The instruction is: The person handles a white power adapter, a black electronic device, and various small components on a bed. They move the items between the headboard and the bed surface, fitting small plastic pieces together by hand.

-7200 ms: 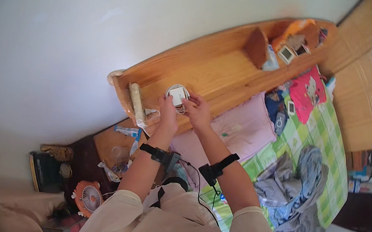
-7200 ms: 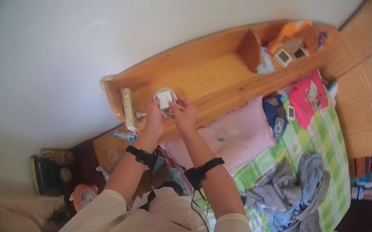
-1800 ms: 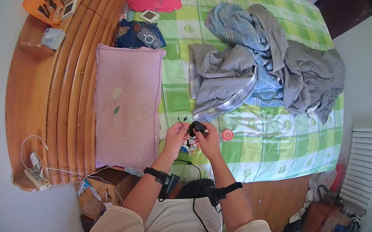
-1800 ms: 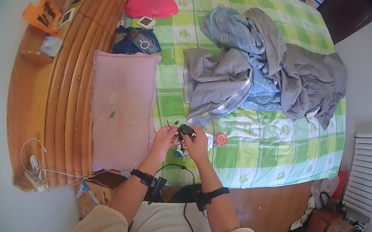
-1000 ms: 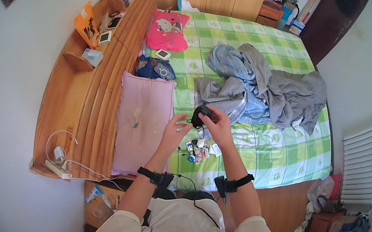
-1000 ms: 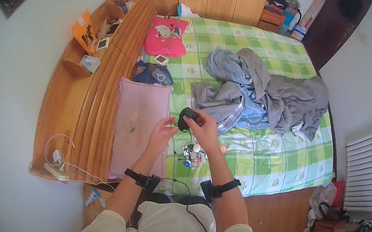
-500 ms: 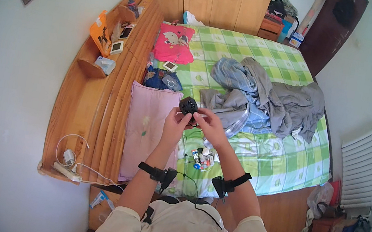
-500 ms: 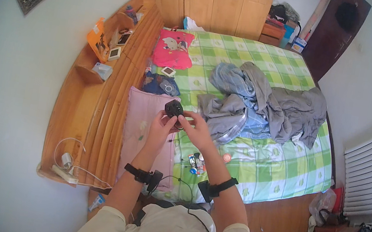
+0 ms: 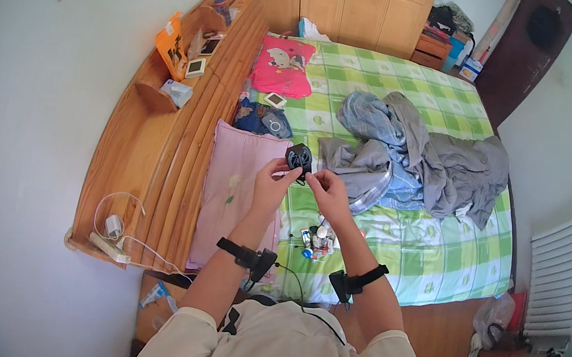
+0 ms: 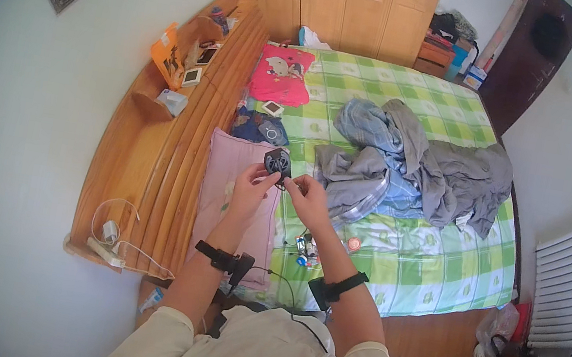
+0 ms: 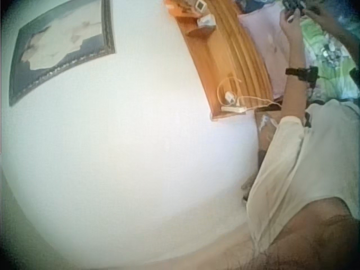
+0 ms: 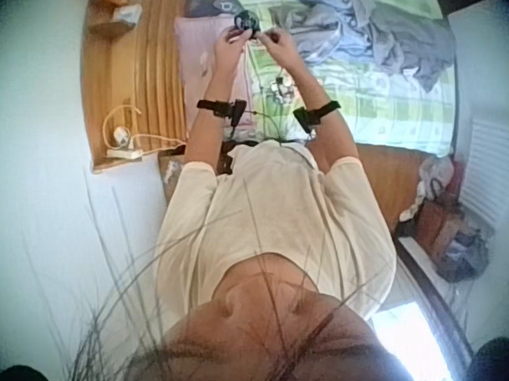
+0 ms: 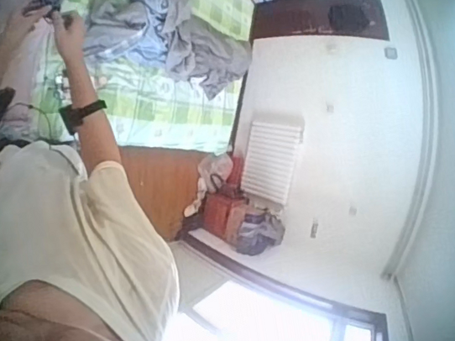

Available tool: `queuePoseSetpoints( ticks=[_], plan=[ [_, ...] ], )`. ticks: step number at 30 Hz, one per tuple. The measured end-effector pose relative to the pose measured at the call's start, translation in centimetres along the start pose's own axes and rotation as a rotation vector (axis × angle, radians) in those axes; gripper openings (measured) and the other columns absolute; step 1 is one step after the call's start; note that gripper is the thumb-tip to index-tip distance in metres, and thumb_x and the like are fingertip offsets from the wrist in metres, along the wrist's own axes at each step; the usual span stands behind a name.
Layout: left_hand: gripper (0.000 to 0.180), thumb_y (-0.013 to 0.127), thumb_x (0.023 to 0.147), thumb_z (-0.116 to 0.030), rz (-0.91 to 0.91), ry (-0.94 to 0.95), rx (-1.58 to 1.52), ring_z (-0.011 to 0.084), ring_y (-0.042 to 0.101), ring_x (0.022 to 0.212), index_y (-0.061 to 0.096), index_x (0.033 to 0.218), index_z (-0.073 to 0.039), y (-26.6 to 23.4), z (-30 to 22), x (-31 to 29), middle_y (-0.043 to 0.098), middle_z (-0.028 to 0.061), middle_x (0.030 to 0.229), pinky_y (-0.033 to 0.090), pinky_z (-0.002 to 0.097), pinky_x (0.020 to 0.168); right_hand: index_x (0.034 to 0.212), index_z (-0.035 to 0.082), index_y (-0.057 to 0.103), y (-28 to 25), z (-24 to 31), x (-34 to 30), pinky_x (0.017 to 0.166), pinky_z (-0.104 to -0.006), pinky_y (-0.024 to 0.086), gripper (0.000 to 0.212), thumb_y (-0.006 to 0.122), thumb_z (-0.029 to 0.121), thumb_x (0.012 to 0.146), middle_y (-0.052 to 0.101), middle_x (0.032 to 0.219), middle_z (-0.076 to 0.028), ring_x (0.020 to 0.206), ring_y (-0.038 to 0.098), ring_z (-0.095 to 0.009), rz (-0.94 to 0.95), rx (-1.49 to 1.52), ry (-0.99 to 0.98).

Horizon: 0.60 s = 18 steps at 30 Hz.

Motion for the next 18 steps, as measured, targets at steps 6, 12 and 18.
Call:
queuePoseSetpoints(
  ticks=[6, 12, 18],
  plan=[
    [0.032, 0.076, 0.079, -0.018, -0.197, 0.117, 0.162, 0.0096, 0.058, 0.073, 0.066, 0.104, 0.001, -0.8, 1.8, -0.5, 0.067, 0.0073, 0.095, 0.045, 0.0233, 0.066, 0.082, -0.001, 0.061, -0.7, 0.8, -1.3, 0.047, -0.0252, 0.029, 0.021, 0.063, 0.019, 0.089, 0.049, 0.058, 0.004, 0.053, 0.04, -0.004, 0.069, -0.01, -0.133],
    [0.029, 0.071, 0.085, -0.015, -0.315, 0.07, 0.022, 0.0113, 0.062, 0.084, 0.062, 0.107, 0.002, -1.0, 1.8, -2.1, 0.066, 0.0066, 0.097, 0.048, 0.0241, 0.071, 0.083, 0.0, 0.064, -0.3, 0.8, -3.0, 0.051, -0.025, 0.037, 0.02, 0.06, 0.018, 0.089, 0.056, 0.064, 0.0, 0.057, 0.046, -0.005, 0.293, -0.04, -0.096],
    [0.031, 0.063, 0.092, -0.023, -0.341, -0.024, -0.102, 0.0128, 0.065, 0.082, 0.057, 0.112, -0.001, -1.4, 1.7, -3.1, 0.067, 0.0065, 0.097, 0.049, 0.0237, 0.071, 0.091, -0.002, 0.062, 0.5, -3.0, -3.4, 0.059, -0.0235, 0.046, 0.021, 0.061, 0.019, 0.089, 0.062, 0.075, -0.002, 0.063, 0.055, -0.008, 0.449, -0.031, 0.141]
  ],
)
Point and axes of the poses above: each hand's wrist, its own x-axis towards the middle knuckle, its own y-axis out of the palm, z = x × y, the point moved 7 cm from there along x, towards the middle knuckle
